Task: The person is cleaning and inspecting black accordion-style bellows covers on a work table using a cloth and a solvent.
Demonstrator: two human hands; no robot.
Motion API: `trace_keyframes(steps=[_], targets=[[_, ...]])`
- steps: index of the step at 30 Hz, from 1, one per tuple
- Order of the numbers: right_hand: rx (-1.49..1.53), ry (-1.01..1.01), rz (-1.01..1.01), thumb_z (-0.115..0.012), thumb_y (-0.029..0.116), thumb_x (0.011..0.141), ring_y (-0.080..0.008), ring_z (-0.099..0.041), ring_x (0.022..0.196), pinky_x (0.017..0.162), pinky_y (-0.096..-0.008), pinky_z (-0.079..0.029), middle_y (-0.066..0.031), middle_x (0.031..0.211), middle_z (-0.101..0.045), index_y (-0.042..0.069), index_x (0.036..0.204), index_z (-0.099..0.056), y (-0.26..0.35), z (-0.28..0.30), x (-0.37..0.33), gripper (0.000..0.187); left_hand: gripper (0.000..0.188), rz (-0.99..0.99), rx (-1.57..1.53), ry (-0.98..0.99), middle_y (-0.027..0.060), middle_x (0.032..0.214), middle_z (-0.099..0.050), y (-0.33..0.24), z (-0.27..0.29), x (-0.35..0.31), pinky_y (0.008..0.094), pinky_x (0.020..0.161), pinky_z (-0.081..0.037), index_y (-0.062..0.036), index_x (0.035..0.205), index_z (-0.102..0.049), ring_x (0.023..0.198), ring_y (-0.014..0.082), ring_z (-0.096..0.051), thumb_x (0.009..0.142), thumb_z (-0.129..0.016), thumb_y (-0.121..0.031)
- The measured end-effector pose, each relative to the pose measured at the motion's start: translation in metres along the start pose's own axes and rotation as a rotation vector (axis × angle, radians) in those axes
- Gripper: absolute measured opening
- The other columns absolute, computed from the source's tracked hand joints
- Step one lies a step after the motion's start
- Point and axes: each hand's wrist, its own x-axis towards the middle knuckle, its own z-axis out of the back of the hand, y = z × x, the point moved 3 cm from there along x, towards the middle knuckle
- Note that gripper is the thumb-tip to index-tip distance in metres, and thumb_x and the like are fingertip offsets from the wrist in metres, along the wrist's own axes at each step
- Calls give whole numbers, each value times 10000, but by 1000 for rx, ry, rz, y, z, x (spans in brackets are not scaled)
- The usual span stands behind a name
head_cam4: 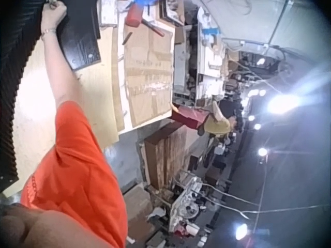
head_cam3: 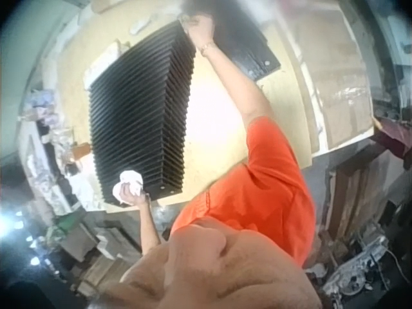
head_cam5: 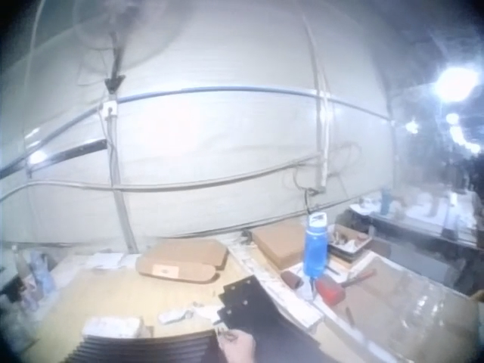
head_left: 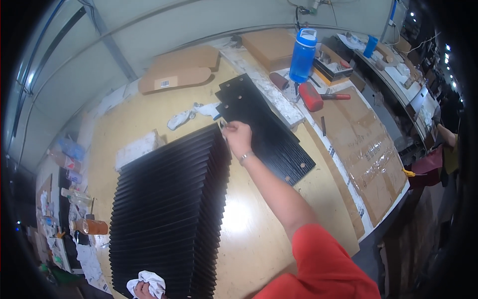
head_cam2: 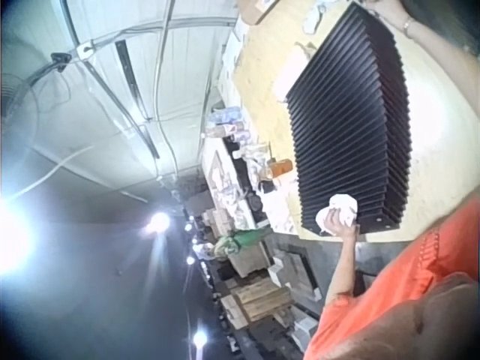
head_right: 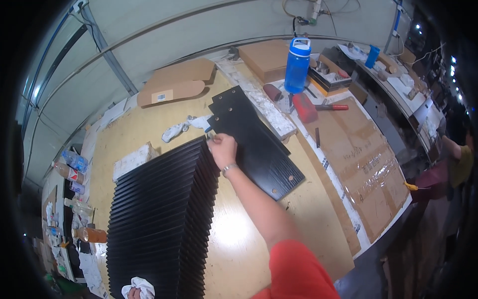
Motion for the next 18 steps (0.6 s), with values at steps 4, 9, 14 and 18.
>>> trace_keyframes(steps=[4,9,14,18], targets=[[-60,-38,-8,-743,120,766,-262,-701,707,668,-350,-536,-181,782,-709,-59,852,-661,-7,-16,-32,215,601,13,-7,4,206,1120,-587,-2,-2,6,505,945,-412,16,1079,-642,1080,383,-535,902,-551,-552],[20,121,-325,-740,48,783,-178,-684,679,627,-295,-527,-114,718,-696,-41,891,-656,-30,7,-100,163,625,-11,-4,-32,201,1102,-599,-3,-2,8,508,931,-427,27,1077,-636,1067,381,-546,916,-529,-568],[-15,98,-230,-733,126,819,-166,-678,787,709,-280,-513,-102,846,-708,-18,999,-649,55,-1,-97,246,754,136,4,65,189,1152,-503,17,-10,-11,528,977,-341,-3,1078,-561,1118,369,-475,870,-387,-707],[-121,91,-259,-719,57,820,-150,-685,725,672,-275,-516,-87,810,-713,8,920,-640,-1,-1,-158,137,760,84,12,91,187,1142,-503,22,-14,-15,529,954,-359,5,1052,-566,1112,363,-477,870,-390,-712]])
